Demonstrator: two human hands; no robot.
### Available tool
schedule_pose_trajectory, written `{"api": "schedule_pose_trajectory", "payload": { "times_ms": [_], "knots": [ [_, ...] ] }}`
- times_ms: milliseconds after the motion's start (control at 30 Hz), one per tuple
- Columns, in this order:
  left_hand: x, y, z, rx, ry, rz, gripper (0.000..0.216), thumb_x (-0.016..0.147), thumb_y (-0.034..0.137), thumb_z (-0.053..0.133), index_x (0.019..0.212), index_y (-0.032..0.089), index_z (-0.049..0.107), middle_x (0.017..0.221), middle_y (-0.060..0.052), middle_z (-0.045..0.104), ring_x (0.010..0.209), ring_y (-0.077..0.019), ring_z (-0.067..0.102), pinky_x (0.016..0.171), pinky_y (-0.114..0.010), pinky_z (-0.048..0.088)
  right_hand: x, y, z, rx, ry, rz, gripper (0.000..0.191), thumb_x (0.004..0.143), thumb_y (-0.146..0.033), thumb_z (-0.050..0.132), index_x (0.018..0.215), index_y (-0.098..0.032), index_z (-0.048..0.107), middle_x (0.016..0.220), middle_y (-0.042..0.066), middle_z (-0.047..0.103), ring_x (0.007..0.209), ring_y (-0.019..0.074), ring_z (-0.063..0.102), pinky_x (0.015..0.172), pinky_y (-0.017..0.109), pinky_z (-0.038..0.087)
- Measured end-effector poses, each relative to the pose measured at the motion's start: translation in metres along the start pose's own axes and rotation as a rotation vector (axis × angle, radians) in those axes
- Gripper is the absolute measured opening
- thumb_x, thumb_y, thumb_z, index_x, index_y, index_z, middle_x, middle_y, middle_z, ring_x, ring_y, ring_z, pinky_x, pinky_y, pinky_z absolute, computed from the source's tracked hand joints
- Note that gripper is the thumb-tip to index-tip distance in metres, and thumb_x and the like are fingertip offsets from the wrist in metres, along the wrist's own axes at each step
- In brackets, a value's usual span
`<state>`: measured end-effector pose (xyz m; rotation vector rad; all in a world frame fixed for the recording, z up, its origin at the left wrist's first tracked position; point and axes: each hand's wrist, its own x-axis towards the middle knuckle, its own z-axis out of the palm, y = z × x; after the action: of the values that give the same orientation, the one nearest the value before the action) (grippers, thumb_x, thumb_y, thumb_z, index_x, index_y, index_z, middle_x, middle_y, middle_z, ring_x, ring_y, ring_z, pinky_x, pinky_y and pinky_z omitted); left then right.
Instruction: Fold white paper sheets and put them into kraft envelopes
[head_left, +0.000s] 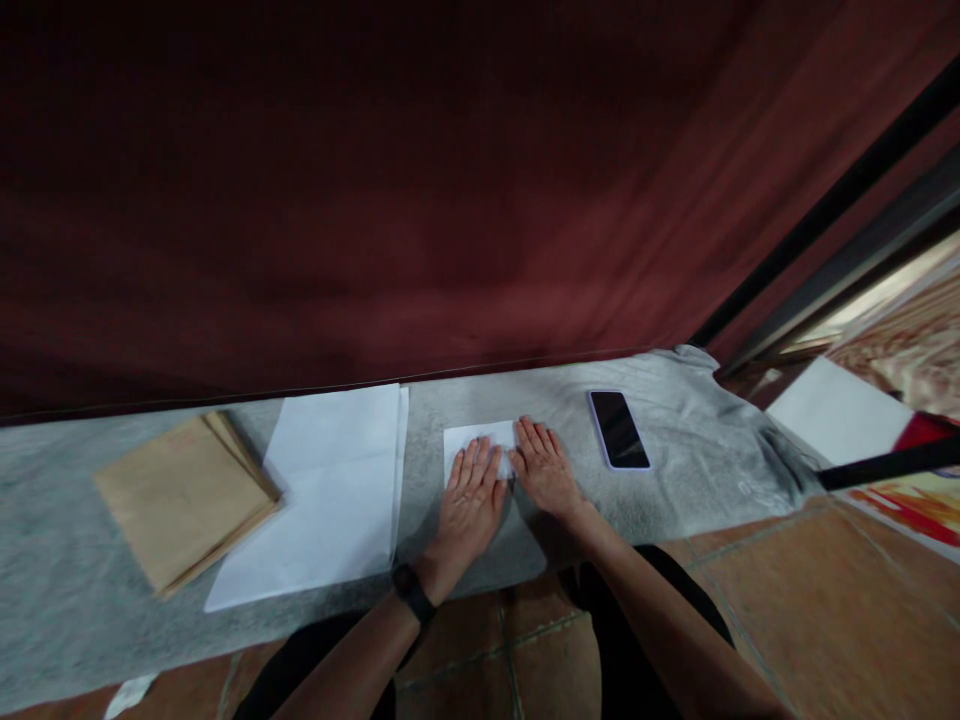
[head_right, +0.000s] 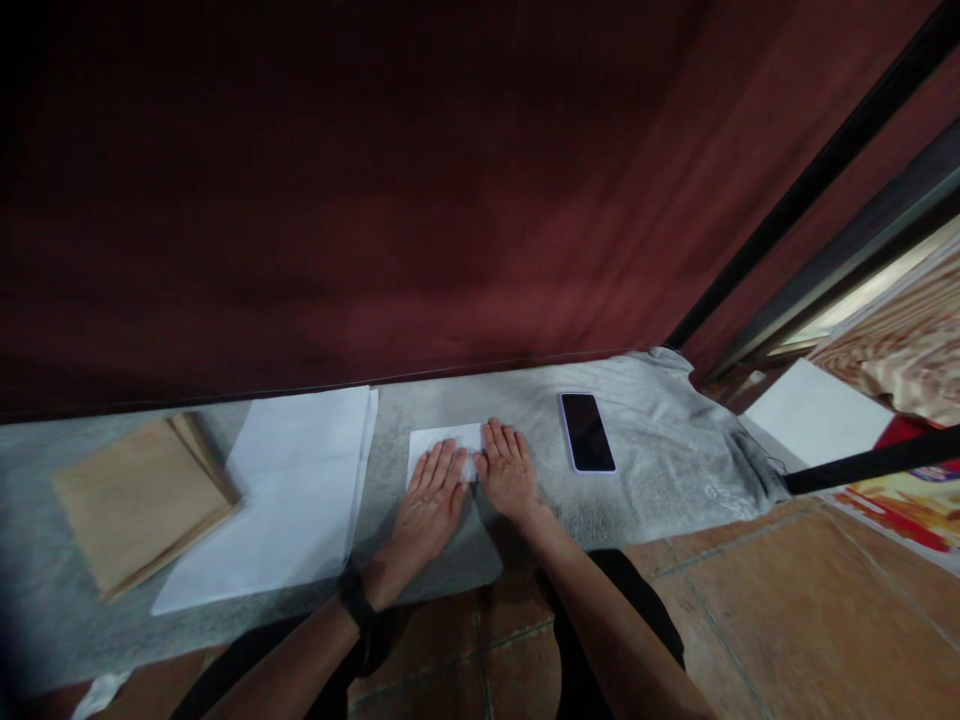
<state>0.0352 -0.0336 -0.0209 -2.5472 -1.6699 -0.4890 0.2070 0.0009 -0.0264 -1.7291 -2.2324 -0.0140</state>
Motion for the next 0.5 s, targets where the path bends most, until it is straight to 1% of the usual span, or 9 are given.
{"api": "schedule_pose_trajectory", "payload": {
  "times_ms": [67, 167, 300, 400, 500],
  "knots": [
    [-0.002, 0.006, -0.001, -0.008, -0.014, 0.035, 0.052, 0.105, 0.030, 0.037, 0.154, 0.015, 0.043, 0.162, -0.013, 0.039, 0.154, -0.0282, 0.028, 0.124, -0.052, 0.031, 0.000, 0.001, -0.003, 0.000, -0.024, 0.006, 0.054, 0.107, -0.035, 0.034, 0.155, -0.011, 0.042, 0.162, 0.013, 0.040, 0.149, 0.0301, 0.036, 0.122, 0.046, 0.025],
    [-0.002, 0.010, -0.004, -0.005, -0.026, 0.033, 0.052, 0.104, 0.032, 0.041, 0.153, 0.015, 0.044, 0.162, -0.014, 0.038, 0.153, -0.0306, 0.029, 0.123, -0.055, 0.031, 0.001, 0.004, -0.005, 0.002, -0.049, 0.035, 0.053, 0.107, -0.033, 0.035, 0.155, -0.014, 0.042, 0.162, 0.012, 0.040, 0.150, 0.0296, 0.034, 0.121, 0.047, 0.026],
    [0.001, 0.009, -0.010, -0.013, -0.074, 0.010, 0.052, 0.102, 0.034, 0.047, 0.151, 0.017, 0.049, 0.161, -0.015, 0.041, 0.151, -0.0337, 0.033, 0.122, -0.057, 0.031, 0.004, 0.012, -0.007, 0.021, -0.051, 0.076, 0.052, 0.106, -0.033, 0.039, 0.154, -0.013, 0.044, 0.160, 0.014, 0.043, 0.148, 0.0299, 0.036, 0.120, 0.046, 0.027],
    [0.007, 0.007, -0.014, -0.021, -0.118, -0.010, 0.050, 0.101, 0.035, 0.050, 0.147, 0.018, 0.053, 0.159, -0.015, 0.044, 0.148, -0.0345, 0.039, 0.120, -0.056, 0.034, 0.010, 0.013, -0.012, 0.069, -0.040, 0.119, 0.046, 0.103, -0.030, 0.043, 0.146, -0.016, 0.054, 0.152, 0.014, 0.052, 0.138, 0.0301, 0.045, 0.115, 0.045, 0.034],
    [0.013, 0.004, -0.019, -0.023, -0.158, 0.000, 0.046, 0.102, 0.034, 0.049, 0.144, 0.017, 0.057, 0.155, -0.015, 0.048, 0.145, -0.0339, 0.044, 0.118, -0.055, 0.038, 0.017, 0.009, -0.019, 0.134, -0.048, 0.191, 0.037, 0.101, -0.027, 0.046, 0.132, -0.018, 0.064, 0.132, 0.014, 0.065, 0.121, 0.0288, 0.057, 0.104, 0.042, 0.042]
  ]
}}
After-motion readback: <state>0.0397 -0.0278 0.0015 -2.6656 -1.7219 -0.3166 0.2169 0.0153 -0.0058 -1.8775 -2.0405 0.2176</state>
